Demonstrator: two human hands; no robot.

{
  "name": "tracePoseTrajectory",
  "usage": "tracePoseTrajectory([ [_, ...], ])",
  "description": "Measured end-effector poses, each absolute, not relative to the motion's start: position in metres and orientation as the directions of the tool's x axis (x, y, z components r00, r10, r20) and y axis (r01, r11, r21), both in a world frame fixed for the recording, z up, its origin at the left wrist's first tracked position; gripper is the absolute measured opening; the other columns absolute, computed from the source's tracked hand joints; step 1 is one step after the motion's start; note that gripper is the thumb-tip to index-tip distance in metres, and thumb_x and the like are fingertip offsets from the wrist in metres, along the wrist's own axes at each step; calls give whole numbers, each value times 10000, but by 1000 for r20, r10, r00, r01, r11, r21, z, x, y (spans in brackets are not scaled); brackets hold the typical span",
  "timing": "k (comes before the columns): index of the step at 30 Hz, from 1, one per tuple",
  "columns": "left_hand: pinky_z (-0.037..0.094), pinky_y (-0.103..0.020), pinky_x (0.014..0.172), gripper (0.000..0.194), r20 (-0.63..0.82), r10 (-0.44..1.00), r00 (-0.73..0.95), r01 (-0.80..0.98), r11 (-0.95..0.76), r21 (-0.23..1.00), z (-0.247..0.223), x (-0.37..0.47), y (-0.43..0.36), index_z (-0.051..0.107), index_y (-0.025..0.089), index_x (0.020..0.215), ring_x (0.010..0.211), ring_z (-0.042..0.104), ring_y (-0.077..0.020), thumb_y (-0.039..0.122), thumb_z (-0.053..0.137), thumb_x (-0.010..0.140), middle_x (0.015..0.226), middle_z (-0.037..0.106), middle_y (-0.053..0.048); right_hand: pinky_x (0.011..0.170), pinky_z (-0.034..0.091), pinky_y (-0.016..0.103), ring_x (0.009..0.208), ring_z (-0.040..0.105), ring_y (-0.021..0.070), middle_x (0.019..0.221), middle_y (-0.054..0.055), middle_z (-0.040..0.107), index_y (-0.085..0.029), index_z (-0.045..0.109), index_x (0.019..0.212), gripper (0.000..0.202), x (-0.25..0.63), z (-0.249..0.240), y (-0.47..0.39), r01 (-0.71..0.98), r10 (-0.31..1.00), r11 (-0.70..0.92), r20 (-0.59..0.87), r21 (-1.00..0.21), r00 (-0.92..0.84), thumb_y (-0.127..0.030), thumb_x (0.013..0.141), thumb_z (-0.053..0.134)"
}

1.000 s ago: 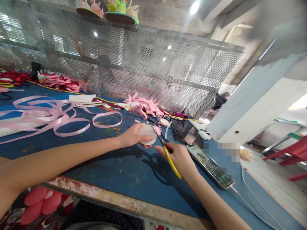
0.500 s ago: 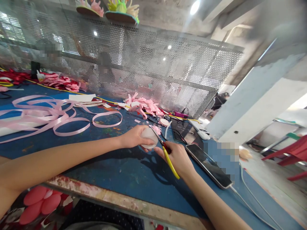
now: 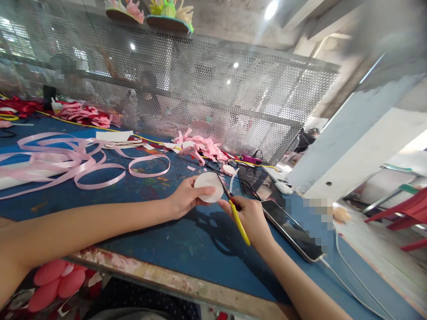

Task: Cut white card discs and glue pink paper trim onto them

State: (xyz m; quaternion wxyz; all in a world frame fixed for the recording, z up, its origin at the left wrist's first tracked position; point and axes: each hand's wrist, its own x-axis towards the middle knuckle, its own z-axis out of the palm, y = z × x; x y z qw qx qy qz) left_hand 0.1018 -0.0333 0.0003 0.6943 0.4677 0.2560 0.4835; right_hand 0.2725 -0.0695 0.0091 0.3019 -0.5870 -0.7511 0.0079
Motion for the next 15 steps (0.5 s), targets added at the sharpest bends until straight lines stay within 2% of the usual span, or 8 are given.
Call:
tracePoseTrajectory([
  [3,523,-203,522,405,51,922,384,-512,166,843,-4,107,-39,582,140,886,631,605,-111,345,778,597,772,641,-13,443,202,220,527,193,93,459,-55,213,-177,294,462,620,272,9,-70,877,889,301,443,-374,-116,-725,738,382],
  [7,522,-220,474,322,196,896,398,-407,-19,913,-5,105,-40,592,136,869,624,590,-130,370,710,683,724,614,-9,439,194,223,515,208,89,468,-57,222,-187,298,478,579,272,7,-71,863,901,318,410,-393,-145,-690,738,418],
  [10,531,-243,470,291,292,854,430,-301,-169,938,-4,101,-40,586,123,865,588,582,-129,354,678,713,721,606,-11,441,198,224,503,244,89,482,-53,284,-189,337,516,525,272,7,-72,844,909,350,363,-406,-203,-645,761,417],
  [15,535,-240,482,249,338,806,486,-254,-239,937,0,100,-43,574,112,847,538,576,-108,338,623,754,706,601,-4,449,223,228,492,284,94,499,-41,364,-179,427,580,465,271,8,-74,826,904,391,337,-406,-262,-591,793,402],
])
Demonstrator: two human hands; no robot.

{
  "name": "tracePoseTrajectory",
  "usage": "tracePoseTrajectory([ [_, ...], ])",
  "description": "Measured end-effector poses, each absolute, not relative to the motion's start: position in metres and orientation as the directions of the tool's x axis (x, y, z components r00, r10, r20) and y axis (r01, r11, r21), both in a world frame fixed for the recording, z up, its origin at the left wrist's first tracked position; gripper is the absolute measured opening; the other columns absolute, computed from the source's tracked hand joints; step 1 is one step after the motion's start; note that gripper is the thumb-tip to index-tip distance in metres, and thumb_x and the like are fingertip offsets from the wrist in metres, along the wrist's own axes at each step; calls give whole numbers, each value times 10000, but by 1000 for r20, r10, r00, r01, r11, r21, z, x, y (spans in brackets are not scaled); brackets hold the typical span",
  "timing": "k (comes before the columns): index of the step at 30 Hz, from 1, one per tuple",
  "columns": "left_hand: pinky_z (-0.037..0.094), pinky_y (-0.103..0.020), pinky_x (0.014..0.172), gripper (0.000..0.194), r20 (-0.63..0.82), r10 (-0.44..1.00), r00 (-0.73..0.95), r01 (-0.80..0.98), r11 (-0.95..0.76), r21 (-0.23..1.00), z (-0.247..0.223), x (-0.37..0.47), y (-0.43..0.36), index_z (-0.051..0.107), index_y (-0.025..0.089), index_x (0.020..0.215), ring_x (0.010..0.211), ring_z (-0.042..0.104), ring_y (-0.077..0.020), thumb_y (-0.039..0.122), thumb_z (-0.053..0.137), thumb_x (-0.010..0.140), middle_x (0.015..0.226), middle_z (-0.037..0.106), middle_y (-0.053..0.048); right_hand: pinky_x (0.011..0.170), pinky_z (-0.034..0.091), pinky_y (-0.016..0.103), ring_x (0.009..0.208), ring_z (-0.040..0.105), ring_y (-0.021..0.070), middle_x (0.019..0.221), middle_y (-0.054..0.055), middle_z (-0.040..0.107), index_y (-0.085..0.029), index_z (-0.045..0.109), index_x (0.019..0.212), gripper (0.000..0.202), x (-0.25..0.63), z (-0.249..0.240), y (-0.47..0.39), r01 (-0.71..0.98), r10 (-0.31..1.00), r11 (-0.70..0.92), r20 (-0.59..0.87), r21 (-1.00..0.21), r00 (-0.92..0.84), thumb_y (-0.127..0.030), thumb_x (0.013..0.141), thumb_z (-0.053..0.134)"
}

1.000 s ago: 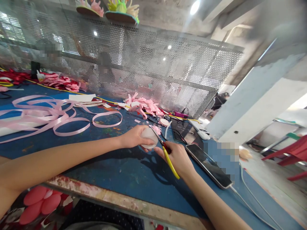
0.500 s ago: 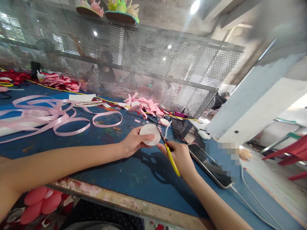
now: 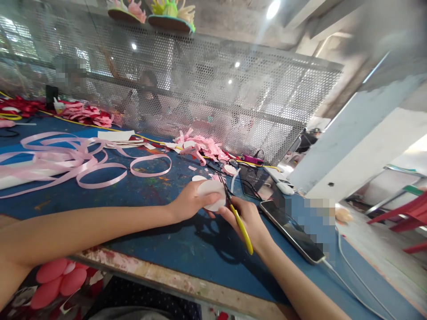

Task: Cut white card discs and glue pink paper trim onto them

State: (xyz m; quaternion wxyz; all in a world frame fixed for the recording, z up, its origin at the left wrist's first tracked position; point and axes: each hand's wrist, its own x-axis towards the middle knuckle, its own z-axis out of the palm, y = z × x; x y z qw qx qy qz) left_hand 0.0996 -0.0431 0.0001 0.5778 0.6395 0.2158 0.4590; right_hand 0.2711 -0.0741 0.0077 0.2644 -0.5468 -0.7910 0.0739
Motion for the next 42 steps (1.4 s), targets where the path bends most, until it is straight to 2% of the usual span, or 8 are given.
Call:
tracePoseTrajectory([
  [6,513,-209,455,204,357,762,540,-211,-289,934,4,97,-41,583,114,766,509,577,-105,317,594,775,634,592,6,449,198,236,476,242,89,464,-56,309,-203,332,538,465,273,7,-74,841,884,411,380,-352,-273,-587,784,423],
  [17,517,-211,455,238,326,744,583,-193,-263,945,0,93,-33,587,111,801,537,606,-122,346,603,774,641,623,-11,443,181,233,489,214,91,457,-54,270,-200,324,505,518,275,9,-74,860,908,359,349,-363,-232,-635,767,422],
  [22,503,-210,436,181,263,747,611,-128,-235,964,9,89,-29,579,121,779,508,588,-111,295,617,747,626,601,9,436,185,228,498,201,88,458,-59,237,-197,292,487,553,278,10,-73,861,906,363,351,-356,-237,-664,753,422],
  [27,500,-218,429,198,186,718,671,-34,-220,975,18,82,-22,571,129,773,502,604,-130,310,639,729,588,607,7,429,179,224,511,192,87,469,-64,198,-199,263,477,560,281,10,-72,866,907,355,353,-352,-229,-650,752,447],
  [36,484,-199,423,88,126,619,776,38,-244,969,17,76,-16,576,125,758,448,577,-104,209,598,745,592,612,5,448,186,236,477,226,94,460,-53,337,-209,322,549,487,274,9,-74,889,920,352,281,-291,-272,-630,753,459],
  [42,483,-208,412,96,96,604,791,62,-235,970,20,73,-17,584,128,759,431,569,-109,215,610,728,578,615,4,442,188,231,472,239,92,461,-54,302,-211,304,532,506,272,9,-75,878,925,351,263,-326,-273,-644,756,437],
])
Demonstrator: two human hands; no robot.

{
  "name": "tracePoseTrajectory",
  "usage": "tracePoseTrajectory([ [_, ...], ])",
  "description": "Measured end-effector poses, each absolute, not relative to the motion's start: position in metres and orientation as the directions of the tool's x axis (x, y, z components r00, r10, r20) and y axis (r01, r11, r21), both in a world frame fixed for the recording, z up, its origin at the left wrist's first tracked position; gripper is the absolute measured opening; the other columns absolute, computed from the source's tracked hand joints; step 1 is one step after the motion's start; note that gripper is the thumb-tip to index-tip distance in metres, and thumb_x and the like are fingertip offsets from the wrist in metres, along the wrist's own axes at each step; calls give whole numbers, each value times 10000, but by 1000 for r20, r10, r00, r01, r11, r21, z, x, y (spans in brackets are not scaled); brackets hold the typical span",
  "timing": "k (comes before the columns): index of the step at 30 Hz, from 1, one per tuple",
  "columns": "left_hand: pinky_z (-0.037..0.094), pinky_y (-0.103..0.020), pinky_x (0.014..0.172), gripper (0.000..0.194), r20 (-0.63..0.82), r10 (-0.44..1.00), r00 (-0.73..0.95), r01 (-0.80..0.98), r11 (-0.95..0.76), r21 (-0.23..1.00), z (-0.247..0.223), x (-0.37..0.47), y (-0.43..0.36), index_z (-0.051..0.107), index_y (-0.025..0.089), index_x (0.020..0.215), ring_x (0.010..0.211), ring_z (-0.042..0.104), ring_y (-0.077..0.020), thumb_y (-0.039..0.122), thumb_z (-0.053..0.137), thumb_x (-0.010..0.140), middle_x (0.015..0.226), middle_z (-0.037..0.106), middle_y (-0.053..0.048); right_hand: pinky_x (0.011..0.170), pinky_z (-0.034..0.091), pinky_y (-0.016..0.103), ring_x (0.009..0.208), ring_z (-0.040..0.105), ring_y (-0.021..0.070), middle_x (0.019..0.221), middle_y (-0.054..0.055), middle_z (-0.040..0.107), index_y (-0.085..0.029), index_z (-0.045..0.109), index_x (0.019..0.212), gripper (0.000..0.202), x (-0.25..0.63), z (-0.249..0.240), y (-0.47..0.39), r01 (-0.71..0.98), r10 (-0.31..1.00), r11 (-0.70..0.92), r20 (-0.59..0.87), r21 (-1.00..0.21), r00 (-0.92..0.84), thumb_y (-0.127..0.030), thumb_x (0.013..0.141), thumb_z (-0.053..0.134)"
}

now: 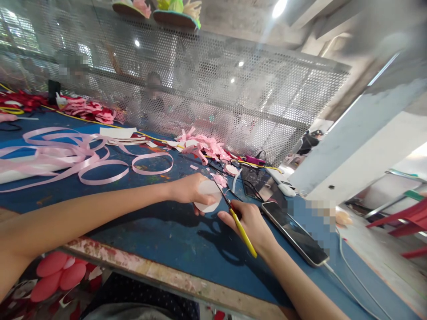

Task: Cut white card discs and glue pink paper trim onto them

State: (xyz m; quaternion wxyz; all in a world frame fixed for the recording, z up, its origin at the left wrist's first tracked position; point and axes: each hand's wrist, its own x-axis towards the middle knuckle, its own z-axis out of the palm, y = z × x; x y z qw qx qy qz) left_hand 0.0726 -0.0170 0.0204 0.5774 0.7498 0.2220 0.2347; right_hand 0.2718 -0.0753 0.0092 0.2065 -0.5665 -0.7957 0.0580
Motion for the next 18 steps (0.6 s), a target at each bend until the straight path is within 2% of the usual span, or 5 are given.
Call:
tracePoseTrajectory([
  [4,477,-219,411,96,77,600,797,75,-224,972,22,70,-17,602,141,734,424,569,-121,236,612,729,547,616,-3,427,187,228,479,214,89,456,-59,267,-205,314,508,539,272,8,-75,868,935,337,238,-365,-263,-676,742,427],
  [9,453,-191,423,137,83,612,786,40,-185,982,25,72,-14,594,127,704,446,559,-100,245,664,700,560,607,4,421,189,220,507,197,86,476,-62,235,-196,300,501,537,273,9,-75,839,918,362,309,-406,-247,-644,760,447],
  [12,457,-166,459,223,142,730,669,-102,-99,990,21,78,-15,597,109,755,499,561,-79,257,724,647,615,610,9,422,183,219,512,194,86,481,-60,213,-197,275,494,554,274,10,-75,844,911,346,363,-410,-197,-658,761,426],
  [15,507,-207,483,342,179,815,551,-306,-3,952,12,88,-23,571,125,914,599,622,-121,351,691,686,767,646,-25,426,188,222,506,193,86,470,-61,207,-199,266,488,565,273,12,-75,855,902,332,398,-398,-166,-676,761,398],
  [18,522,-222,455,345,251,834,491,-340,-82,937,4,94,-36,535,135,960,612,651,-152,418,598,773,768,640,-33,427,189,224,501,202,87,463,-63,232,-203,284,503,554,272,13,-76,864,910,333,370,-378,-188,-684,748,405],
])
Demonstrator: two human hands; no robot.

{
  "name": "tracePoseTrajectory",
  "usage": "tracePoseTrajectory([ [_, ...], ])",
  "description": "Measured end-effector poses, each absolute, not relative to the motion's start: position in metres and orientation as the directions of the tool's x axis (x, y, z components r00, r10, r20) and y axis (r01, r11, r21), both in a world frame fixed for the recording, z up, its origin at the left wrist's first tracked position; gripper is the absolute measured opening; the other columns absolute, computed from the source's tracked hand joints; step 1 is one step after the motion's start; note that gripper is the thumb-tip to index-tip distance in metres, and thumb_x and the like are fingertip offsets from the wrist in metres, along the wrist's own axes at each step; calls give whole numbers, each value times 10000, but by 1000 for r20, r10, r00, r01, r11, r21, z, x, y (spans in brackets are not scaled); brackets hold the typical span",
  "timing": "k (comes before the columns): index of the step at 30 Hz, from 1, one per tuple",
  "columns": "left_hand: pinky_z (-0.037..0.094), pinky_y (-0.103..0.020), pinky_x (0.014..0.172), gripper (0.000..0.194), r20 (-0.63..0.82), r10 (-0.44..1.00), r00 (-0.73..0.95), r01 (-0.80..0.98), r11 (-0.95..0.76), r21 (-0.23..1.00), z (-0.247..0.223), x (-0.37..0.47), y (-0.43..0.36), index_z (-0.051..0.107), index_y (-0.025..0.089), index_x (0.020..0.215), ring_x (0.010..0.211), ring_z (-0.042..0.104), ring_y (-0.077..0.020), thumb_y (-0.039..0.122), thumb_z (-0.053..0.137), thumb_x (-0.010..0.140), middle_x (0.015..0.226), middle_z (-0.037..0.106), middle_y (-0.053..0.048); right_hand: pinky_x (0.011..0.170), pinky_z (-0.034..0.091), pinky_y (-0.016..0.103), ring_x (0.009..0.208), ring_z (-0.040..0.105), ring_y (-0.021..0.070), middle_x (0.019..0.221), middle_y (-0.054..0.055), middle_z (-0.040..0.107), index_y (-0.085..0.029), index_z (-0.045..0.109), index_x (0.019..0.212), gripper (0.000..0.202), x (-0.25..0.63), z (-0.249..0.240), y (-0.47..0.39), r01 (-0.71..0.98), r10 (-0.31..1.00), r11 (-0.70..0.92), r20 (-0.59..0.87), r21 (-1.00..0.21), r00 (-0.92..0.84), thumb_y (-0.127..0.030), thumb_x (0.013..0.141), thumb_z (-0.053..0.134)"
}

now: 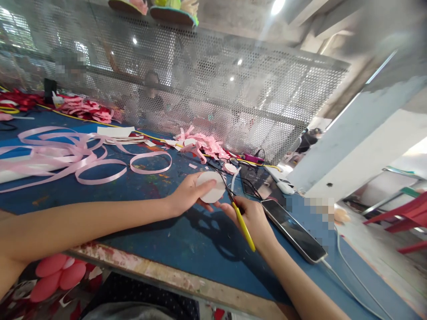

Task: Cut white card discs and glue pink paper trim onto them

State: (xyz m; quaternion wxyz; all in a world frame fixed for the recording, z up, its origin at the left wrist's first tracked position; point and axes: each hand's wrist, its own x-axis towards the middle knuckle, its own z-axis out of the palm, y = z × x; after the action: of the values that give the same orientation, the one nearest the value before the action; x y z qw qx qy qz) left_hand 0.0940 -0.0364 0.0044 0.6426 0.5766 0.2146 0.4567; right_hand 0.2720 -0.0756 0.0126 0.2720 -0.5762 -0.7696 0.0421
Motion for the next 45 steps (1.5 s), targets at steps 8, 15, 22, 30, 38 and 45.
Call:
tracePoseTrajectory([
  [8,442,-168,304,336,323,796,512,-129,-301,945,4,88,-45,501,136,870,365,564,-104,455,573,791,580,555,34,478,247,236,509,298,107,532,-43,354,-204,353,613,527,271,9,-77,768,865,485,359,-418,-351,-707,771,328],
  [15,424,-157,289,301,315,786,532,-112,-303,946,7,88,-46,500,136,868,338,540,-92,430,540,815,531,544,47,474,226,244,506,257,102,521,-41,321,-203,343,589,548,271,7,-78,769,865,485,361,-416,-349,-709,793,287],
  [22,406,-143,281,280,281,779,560,-84,-284,955,12,85,-43,521,133,880,320,521,-83,404,538,815,492,538,55,452,197,239,509,213,95,491,-51,278,-194,336,545,564,273,8,-78,794,876,456,358,-402,-322,-707,781,330],
  [30,391,-122,280,227,238,743,625,-34,-278,960,22,79,-35,516,129,818,307,494,-60,355,538,814,481,531,62,429,172,237,506,181,91,458,-61,246,-201,284,520,553,274,9,-79,816,879,433,382,-383,-286,-680,784,368],
  [38,403,-131,275,158,125,690,713,87,-264,961,26,75,-31,523,138,825,318,523,-78,292,542,794,497,540,57,454,213,235,480,259,96,489,-48,329,-209,325,569,516,270,8,-77,823,875,444,369,-355,-313,-678,780,362],
  [45,395,-133,263,131,110,675,730,118,-283,952,28,76,-34,524,138,815,305,514,-79,264,532,785,489,530,63,471,230,243,478,280,107,506,-36,345,-216,316,577,511,266,7,-78,816,856,473,393,-332,-337,-672,807,305],
])
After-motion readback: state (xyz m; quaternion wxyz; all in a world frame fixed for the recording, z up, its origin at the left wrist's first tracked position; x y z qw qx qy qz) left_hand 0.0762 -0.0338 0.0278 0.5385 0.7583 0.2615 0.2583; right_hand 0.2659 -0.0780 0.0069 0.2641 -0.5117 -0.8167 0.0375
